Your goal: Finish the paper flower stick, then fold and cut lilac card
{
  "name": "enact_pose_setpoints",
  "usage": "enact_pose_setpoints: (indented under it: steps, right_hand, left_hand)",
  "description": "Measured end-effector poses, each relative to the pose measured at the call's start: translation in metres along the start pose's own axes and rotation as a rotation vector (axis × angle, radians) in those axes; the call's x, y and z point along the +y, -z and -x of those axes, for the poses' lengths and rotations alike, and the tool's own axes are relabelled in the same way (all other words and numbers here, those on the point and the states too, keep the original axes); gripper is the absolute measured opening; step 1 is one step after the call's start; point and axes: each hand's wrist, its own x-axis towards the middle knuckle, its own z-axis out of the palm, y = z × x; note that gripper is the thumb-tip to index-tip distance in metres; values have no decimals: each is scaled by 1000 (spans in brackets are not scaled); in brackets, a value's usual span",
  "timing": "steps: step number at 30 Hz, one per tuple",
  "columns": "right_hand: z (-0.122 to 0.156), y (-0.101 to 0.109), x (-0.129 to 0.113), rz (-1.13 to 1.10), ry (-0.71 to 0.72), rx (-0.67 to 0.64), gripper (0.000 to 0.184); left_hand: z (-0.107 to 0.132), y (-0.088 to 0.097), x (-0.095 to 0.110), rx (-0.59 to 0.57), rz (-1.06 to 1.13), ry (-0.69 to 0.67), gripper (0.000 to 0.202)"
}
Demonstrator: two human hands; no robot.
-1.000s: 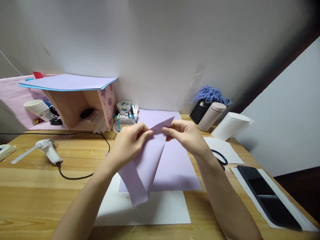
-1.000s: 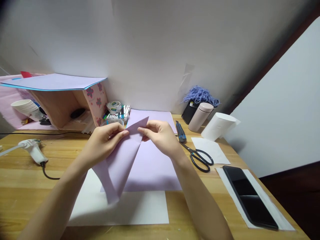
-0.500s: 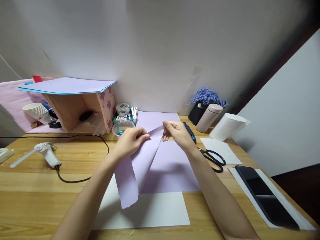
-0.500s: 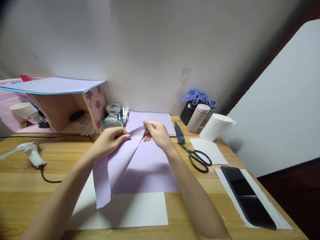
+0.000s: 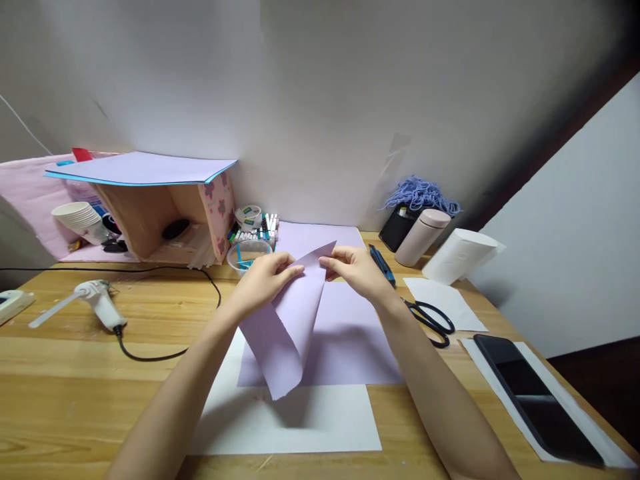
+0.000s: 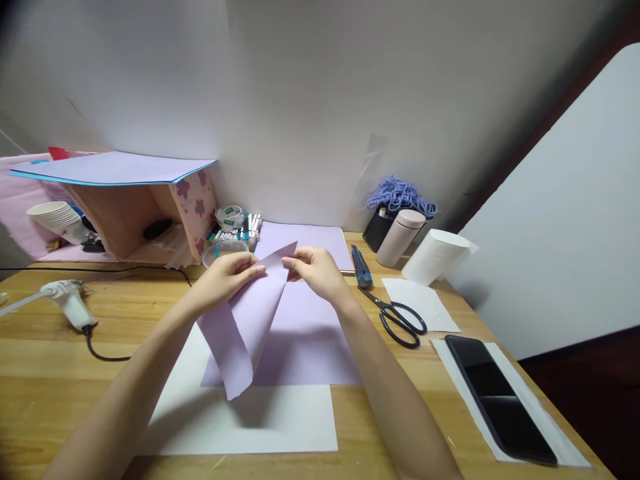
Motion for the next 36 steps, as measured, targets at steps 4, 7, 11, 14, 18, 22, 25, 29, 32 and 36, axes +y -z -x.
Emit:
enact_pose_setpoints:
  steps: [4,7,11,14,18,22,25,29,32,36]
  right_hand:
    - [3,2,-8,43,-41,58,22]
    - [5,2,-13,15,-75,61,22]
    - [5,2,-10,-25,-162,-114,22]
    - [2,2,-5,-25,-178,-145,21]
    - [0,1,0,-61,-176,-144,25]
    - [-1,-2,4,-81,-192,-176,28]
    - [-3,-4,8,-92,-193,-157,30]
    - [-4,-8,11,-122,-218,-158,34]
    - [-4,-10,11,-143,-217,-154,35]
    - [-3,-11,13,-146,-208,-198,35]
  left_hand:
    - [-1,1,-5,-93,12,46,34]
    - [-1,2,-6,-82,-19,47,34]
    - [0,4,-4,-33,-44,40,35]
    - [0,4,-4,-32,-38,31,34]
    - [-1,3,-6,-14,-24,27,33]
    - [-3,3,-8,-3,-17,31,33]
    - [-3,3,-8,10,-9,51,33]
    - [-4,4,-7,35,17,87,34]
    - [-5,4,-8,46,39,95,34]
    - [-4,5,-9,56,76,111,35]
